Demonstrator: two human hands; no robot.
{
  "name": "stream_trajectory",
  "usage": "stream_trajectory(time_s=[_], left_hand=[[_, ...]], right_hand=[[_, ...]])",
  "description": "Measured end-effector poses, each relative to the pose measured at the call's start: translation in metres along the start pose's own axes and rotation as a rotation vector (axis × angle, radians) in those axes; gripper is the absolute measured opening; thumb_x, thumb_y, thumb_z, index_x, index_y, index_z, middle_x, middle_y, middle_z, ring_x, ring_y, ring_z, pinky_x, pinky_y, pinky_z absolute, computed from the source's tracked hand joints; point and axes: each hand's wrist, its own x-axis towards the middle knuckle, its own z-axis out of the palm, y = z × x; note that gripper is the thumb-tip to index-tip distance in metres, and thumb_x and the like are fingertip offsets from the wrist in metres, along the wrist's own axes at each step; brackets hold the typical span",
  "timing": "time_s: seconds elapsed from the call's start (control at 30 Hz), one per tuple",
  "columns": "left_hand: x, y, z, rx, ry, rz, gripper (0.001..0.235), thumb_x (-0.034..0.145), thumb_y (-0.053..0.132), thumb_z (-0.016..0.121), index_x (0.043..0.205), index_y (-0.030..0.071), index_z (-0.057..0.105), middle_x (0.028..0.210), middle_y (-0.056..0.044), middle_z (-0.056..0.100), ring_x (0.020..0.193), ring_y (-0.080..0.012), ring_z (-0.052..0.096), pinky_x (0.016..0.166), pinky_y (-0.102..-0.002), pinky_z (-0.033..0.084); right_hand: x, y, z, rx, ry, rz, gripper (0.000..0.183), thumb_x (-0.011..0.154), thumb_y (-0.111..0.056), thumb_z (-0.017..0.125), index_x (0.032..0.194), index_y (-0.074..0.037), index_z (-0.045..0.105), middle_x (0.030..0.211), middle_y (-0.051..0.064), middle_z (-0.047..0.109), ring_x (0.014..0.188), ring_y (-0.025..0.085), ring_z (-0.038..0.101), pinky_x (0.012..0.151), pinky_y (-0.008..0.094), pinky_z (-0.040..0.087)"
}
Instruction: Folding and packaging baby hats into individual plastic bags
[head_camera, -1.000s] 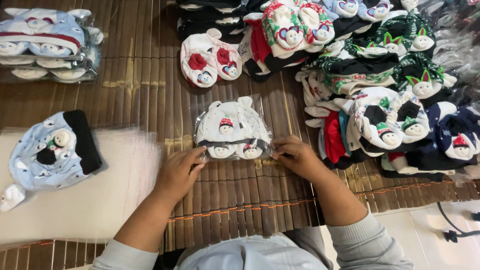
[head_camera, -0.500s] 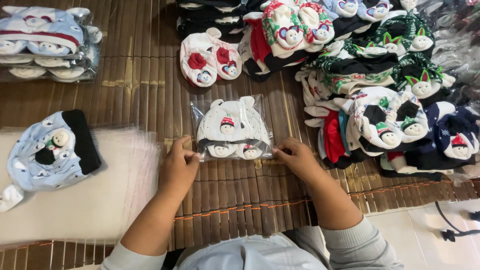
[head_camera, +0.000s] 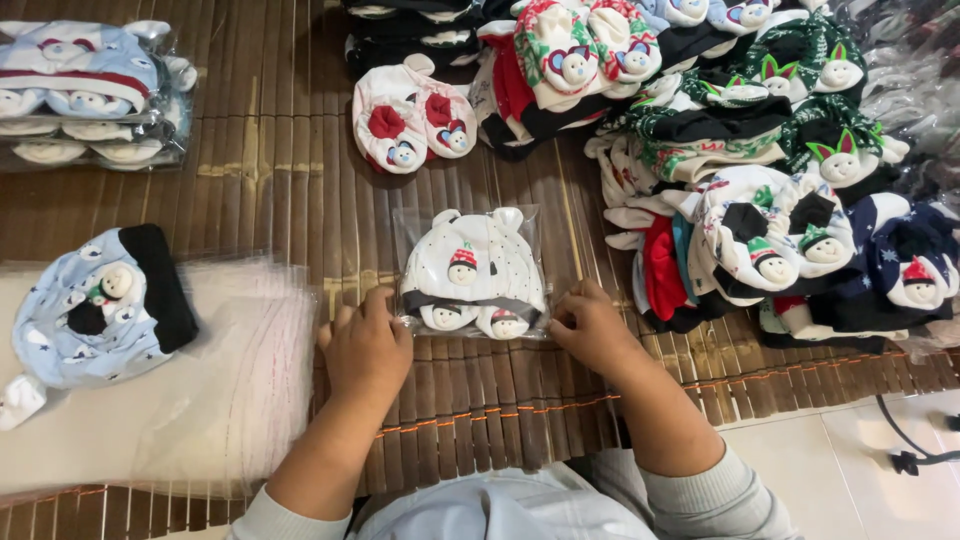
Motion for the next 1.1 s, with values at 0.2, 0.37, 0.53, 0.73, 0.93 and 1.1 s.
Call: stream_trajectory(time_s=[0.2, 0.37, 0.53, 0.73, 0.93, 1.1], left_hand=[[0.015, 0.044, -0.04, -0.057, 0.142, 0.194, 0.039, 0.096, 0.024, 0.057, 0.134, 0.016, 0.06, 0.13, -0.01, 0.065, 0.127, -0.029, 0.057, 0.111, -0.053, 0.036], [0.044, 0.08, -0.019, -0.173, 0.164, 0.441, 0.049, 0.101, 0.022, 0.048, 0.144, 0.0, 0.053, 0.152, -0.024, 0.049, 0.144, -0.0391, 0.043, 0.12, -0.059, 0.025], [0.074, 0.08, 0.025, -0.071, 0.228, 0.585, 0.063, 0.093, 0.021, 0.049, 0.154, 0.003, 0.044, 0.161, -0.02, 0.042, 0.148, -0.0359, 0.039, 0.12, -0.058, 0.026], [0.076, 0.079, 0.032, -0.03, 0.126, 0.54, 0.068, 0.092, 0.024, 0.046, 0.158, 0.009, 0.04, 0.164, -0.015, 0.037, 0.151, -0.0305, 0.035, 0.123, -0.055, 0.02], [0.083, 0.081, 0.038, -0.028, 0.106, 0.531, 0.065, 0.094, 0.025, 0.044, 0.157, 0.01, 0.041, 0.163, -0.014, 0.04, 0.151, -0.0307, 0.036, 0.123, -0.055, 0.019], [0.089, 0.081, 0.045, -0.008, 0.094, 0.524, 0.064, 0.094, 0.027, 0.045, 0.156, 0.01, 0.042, 0.161, -0.014, 0.042, 0.15, -0.0304, 0.036, 0.123, -0.056, 0.019]], right_hand=[[-0.002, -0.07, -0.038, -0.192, 0.277, -0.094, 0.03, 0.092, -0.044, 0.07, 0.112, -0.021, 0.069, 0.121, 0.009, 0.063, 0.117, 0.034, 0.065, 0.094, 0.047, 0.056], [0.032, -0.122, -0.02, -0.196, 0.525, -0.495, 0.035, 0.098, -0.024, 0.066, 0.129, -0.007, 0.066, 0.132, 0.022, 0.063, 0.129, 0.043, 0.058, 0.1, 0.054, 0.051], [0.057, -0.116, 0.012, -0.375, 0.483, -0.473, 0.045, 0.104, -0.035, 0.052, 0.143, -0.013, 0.059, 0.146, 0.019, 0.058, 0.14, 0.037, 0.052, 0.107, 0.055, 0.046], [0.06, -0.11, 0.018, -0.356, 0.296, -0.323, 0.055, 0.107, -0.043, 0.036, 0.153, -0.015, 0.05, 0.157, 0.017, 0.048, 0.147, 0.034, 0.043, 0.113, 0.054, 0.042], [0.068, -0.108, 0.022, -0.381, 0.323, -0.309, 0.054, 0.107, -0.041, 0.035, 0.153, -0.017, 0.05, 0.154, 0.016, 0.051, 0.144, 0.033, 0.048, 0.111, 0.052, 0.044], [0.078, -0.1, 0.03, -0.404, 0.284, -0.283, 0.053, 0.107, -0.041, 0.035, 0.153, -0.019, 0.049, 0.155, 0.013, 0.049, 0.144, 0.032, 0.046, 0.111, 0.05, 0.045]])
